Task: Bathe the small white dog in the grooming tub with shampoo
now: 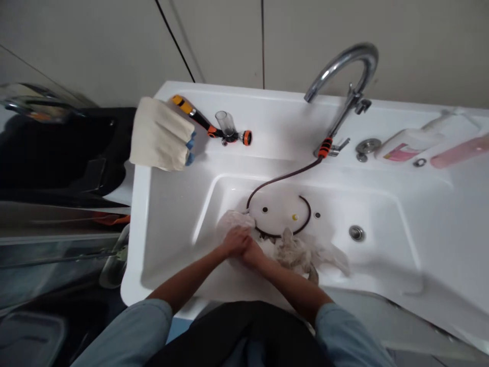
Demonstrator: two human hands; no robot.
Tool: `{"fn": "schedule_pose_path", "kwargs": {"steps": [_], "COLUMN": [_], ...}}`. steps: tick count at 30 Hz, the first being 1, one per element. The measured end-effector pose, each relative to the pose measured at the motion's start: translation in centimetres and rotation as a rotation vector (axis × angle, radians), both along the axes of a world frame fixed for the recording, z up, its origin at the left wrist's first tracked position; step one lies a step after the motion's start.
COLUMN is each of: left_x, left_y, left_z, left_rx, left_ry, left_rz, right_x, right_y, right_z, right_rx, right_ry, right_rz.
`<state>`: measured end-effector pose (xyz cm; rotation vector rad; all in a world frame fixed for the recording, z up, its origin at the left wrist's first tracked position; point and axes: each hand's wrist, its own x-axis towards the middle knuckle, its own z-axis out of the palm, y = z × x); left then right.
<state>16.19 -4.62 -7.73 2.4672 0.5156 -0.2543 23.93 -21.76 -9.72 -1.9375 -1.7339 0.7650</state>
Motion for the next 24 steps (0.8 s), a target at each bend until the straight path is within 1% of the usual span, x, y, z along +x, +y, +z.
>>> {"fn": "schedule_pose_path", "kwargs": {"steps": [1, 3, 4, 5, 7, 8, 9, 10, 12, 13, 14, 16, 17, 18, 19, 20, 21, 22, 23, 24], "left_x": [-0.3, -0.4, -0.4, -0.4, -0.7, -1.0, -1.4, -1.8, -3.0, -3.6, -4.4, -6.0, -6.7, -7.3, -7.8, -8.1, -8.3, -8.2, -7.9, -7.4], "left_y": [0.0, -0.3, -0.9, -1.8, -4.0, -4.7, -5.0, -4.8, -3.2, -2.2, -1.4, -0.6, -0.6, -0.5, -0.4, -0.1, 0.4, 0.9, 1.2, 1.1], "left_z": [0.4, 1.1, 1.4, 1.6, 2.2, 2.5, 2.9, 3.3, 4.2, 4.6, 4.9, 5.1, 5.1, 5.0, 5.0, 4.9, 5.0, 5.1, 5.2, 5.3], "left_rx": [0.027, 0.056, 0.044, 0.027, 0.043, 0.08, 0.116, 0.148, 0.195, 0.215, 0.225, 0.196, 0.167, 0.143, 0.13, 0.136, 0.149, 0.156, 0.15, 0.124], "left_ry": [0.031, 0.108, 0.153, 0.167, 0.117, 0.085, 0.08, 0.096, 0.163, 0.181, 0.185, 0.135, 0.091, 0.053, 0.033, 0.053, 0.121, 0.225, 0.337, 0.436], "left_rz": [0.014, -0.005, -0.042, -0.095, -0.194, -0.206, -0.207, -0.203, -0.178, -0.148, -0.105, -0.049, -0.049, -0.061, -0.074, -0.068, -0.042, -0.008, 0.019, 0.029], "right_x": [0.3, 1.2, 1.7, 2.3, 3.2, 3.5, 3.7, 4.0, 4.6, 4.9, 5.1, 4.8, 4.0, 2.9, 1.5, 0.3, -0.5, -0.5, 0.3, 2.0], "right_y": [-1.0, -3.3, -4.2, -4.6, -4.3, -3.8, -3.3, -3.1, -3.4, -3.7, -3.8, -3.1, -2.3, -1.3, -0.3, 0.5, 1.2, 1.6, 1.8, 2.1], "right_z": [0.7, 2.4, 3.3, 4.2, 5.8, 6.4, 6.8, 7.0, 7.2, 7.2, 7.0, 6.6, 6.3, 6.0, 5.5, 5.0, 4.6, 4.1, 3.7, 3.3], "right_rx": [-0.014, -0.115, -0.198, -0.3, -0.474, -0.51, -0.484, -0.42, -0.28, -0.267, -0.3, -0.429, -0.472, -0.47, -0.424, -0.341, -0.24, -0.173, -0.175, -0.252], "right_ry": [-0.03, -0.128, -0.187, -0.238, -0.289, -0.276, -0.25, -0.22, -0.19, -0.198, -0.215, -0.253, -0.252, -0.23, -0.191, -0.12, -0.046, 0.03, 0.11, 0.176], "right_rz": [0.047, 0.108, 0.083, 0.02, -0.129, -0.147, -0.127, -0.065, 0.055, 0.068, 0.042, -0.069, -0.098, -0.091, -0.043, 0.023, 0.084, 0.144, 0.18, 0.136]}}
